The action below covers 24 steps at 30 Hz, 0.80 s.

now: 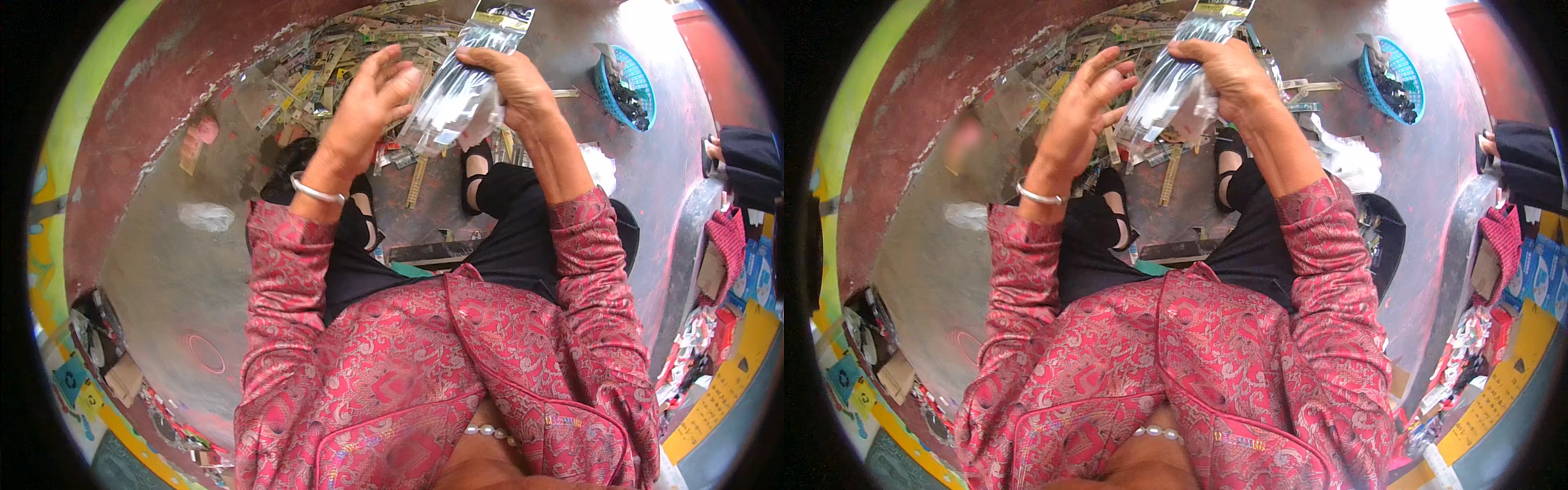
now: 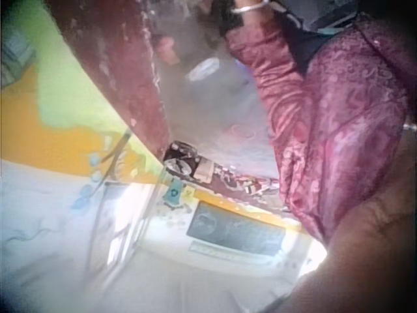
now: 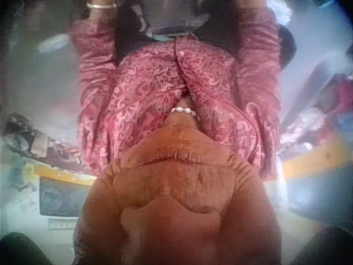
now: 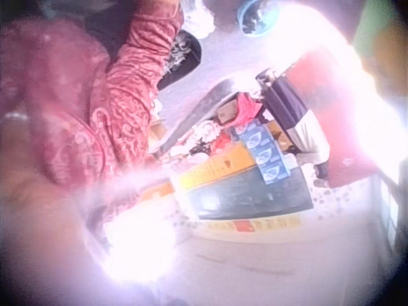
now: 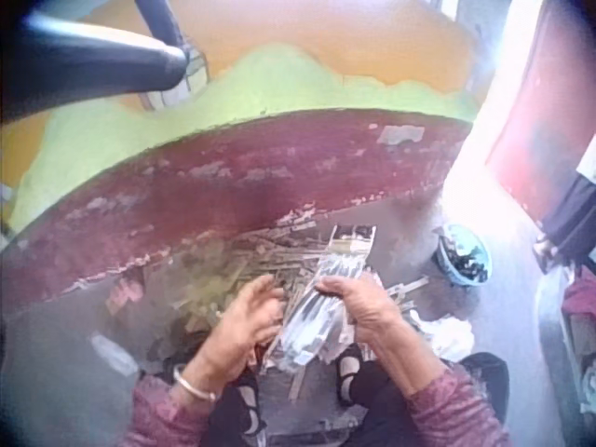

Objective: The person picks up pen refills from a pile on the floor, inserts them into plastic sleeves, and places the packaged refills into a black crate.

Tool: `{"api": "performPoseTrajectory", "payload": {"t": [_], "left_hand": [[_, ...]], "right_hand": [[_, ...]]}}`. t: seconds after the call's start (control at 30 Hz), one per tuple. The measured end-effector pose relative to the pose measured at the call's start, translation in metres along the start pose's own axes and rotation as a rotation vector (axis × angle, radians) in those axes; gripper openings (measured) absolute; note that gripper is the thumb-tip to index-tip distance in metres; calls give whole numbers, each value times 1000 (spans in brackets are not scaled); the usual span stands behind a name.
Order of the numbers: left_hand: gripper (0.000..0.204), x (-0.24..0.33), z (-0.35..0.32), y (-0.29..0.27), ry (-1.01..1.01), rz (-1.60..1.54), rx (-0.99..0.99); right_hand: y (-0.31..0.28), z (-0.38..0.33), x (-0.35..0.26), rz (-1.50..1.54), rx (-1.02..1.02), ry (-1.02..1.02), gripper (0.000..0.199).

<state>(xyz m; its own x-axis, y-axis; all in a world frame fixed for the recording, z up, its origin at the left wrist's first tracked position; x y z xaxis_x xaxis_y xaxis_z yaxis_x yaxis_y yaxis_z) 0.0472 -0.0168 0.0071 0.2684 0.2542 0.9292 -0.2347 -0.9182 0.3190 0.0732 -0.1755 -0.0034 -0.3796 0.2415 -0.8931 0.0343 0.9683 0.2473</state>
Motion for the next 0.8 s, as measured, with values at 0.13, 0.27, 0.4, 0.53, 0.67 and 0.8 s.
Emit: {"api": "performPoseTrajectory", "payload": {"t": [0.13,0.27,0.4,0.53,0.67,0.8], "left_hand": [[82,9,-15,50,517,818,-179],[69,-6,-6,33,471,859,-119],[68,-25,-3,30,-149,-192,-299],[67,-21,-5,35,-360,-684,-336],[73,-28,-8,40,-345,-601,-379],[71,-27,-20,44,-399,-508,-384]], "right_hand": [[-6,16,11,-507,153,-199,34],[8,16,8,-360,100,-24,52],[-28,30,-11,44,170,16,46],[-72,6,-76,181,446,-588,20],[21,-44,-83,-737,289,-1133,8],[37,-45,-74,-1180,206,-1324,13]]}}
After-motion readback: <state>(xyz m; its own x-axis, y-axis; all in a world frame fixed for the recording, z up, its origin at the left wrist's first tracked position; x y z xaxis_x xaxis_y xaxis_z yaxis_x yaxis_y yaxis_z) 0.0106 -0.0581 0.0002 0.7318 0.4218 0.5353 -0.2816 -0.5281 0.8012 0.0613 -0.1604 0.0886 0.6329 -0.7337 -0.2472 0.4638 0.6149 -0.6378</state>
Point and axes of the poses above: each hand's wrist, its own z-axis towards the middle knuckle, its own y-axis out of the palm, x = y × z, the point moved 7 cm from there along z, towards the middle knuckle, and after that the axes turned 5 degrees about -z, right-handed, at the moved point
